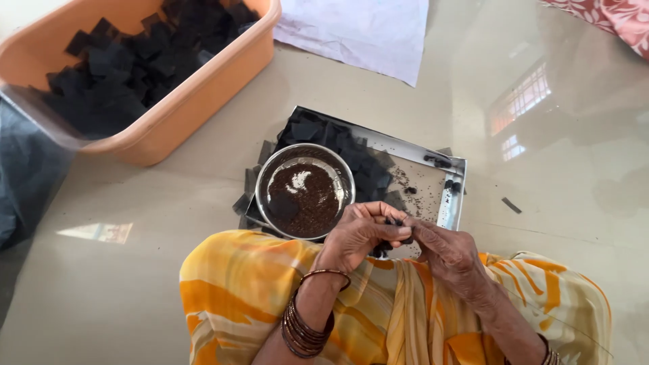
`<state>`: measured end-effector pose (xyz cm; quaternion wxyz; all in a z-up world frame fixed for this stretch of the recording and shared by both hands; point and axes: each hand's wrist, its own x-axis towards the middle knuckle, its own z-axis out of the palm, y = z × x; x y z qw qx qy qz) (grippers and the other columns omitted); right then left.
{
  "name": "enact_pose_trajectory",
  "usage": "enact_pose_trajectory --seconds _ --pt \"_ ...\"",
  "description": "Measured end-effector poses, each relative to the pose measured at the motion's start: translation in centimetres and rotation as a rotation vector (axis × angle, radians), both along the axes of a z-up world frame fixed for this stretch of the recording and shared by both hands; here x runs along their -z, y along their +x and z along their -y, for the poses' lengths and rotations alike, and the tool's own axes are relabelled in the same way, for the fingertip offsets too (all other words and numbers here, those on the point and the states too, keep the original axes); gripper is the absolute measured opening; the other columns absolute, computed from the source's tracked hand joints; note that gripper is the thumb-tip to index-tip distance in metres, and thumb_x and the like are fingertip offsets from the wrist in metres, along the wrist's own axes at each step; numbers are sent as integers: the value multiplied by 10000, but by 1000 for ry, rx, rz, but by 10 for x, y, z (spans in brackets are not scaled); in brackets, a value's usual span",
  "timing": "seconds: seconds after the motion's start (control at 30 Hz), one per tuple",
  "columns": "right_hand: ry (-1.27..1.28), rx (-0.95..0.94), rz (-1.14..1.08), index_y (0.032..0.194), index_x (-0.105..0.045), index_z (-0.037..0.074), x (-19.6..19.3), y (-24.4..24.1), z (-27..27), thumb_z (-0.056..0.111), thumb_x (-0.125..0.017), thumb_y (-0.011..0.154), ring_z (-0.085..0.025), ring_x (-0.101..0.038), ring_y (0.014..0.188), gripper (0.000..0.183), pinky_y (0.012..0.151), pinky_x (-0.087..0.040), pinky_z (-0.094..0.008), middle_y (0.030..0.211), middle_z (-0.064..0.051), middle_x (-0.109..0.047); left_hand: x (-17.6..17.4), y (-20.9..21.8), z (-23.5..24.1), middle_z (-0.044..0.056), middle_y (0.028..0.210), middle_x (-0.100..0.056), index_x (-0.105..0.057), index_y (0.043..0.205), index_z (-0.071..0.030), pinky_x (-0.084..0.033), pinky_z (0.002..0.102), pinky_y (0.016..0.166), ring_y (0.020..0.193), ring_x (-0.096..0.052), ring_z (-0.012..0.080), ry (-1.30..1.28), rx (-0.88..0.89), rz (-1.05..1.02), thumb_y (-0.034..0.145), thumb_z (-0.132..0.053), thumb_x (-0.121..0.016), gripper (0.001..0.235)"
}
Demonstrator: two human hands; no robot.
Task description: The person is manually rolling small black paper tubes and filling them with a brown powder, likely tobacco or incense.
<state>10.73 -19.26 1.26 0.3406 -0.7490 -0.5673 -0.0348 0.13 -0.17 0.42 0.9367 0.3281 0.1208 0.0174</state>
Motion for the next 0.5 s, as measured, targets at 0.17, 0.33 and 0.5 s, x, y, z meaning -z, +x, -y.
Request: enact_pose_trajectory --seconds 0.17,0.33,0.5 --pt "31 -137 -158 1384 -592 137 8 13 6 -156 -670 788 -190 -796 837 669 681 -680 -257 1276 -109 -723 6 -2 -1 91 891 -755 -752 985 28 -589 258 669 740 -704 134 50 90 6 837 12 -817 163" --pt "37 -225 -53 1470 -523 170 -10 5 1 -147 -661 795 -262 -765 1048 758 784 -675 -297 1330 -107 -694 22 -1 -1 96 862 -763 -762 991 24 -577 273 636 669 -675 140 225 118 -67 838 -11 -809 163" --pt "-27 -151 196 1423 -535 172 -23 -10 3 -140 -639 665 -288 -756 1037 826 575 -626 -268 1368 -220 -638 10 -3 -2 77 917 -755 -766 1037 24 -582 248 729 767 -716 121 -119 90 -7 861 -29 -797 186"
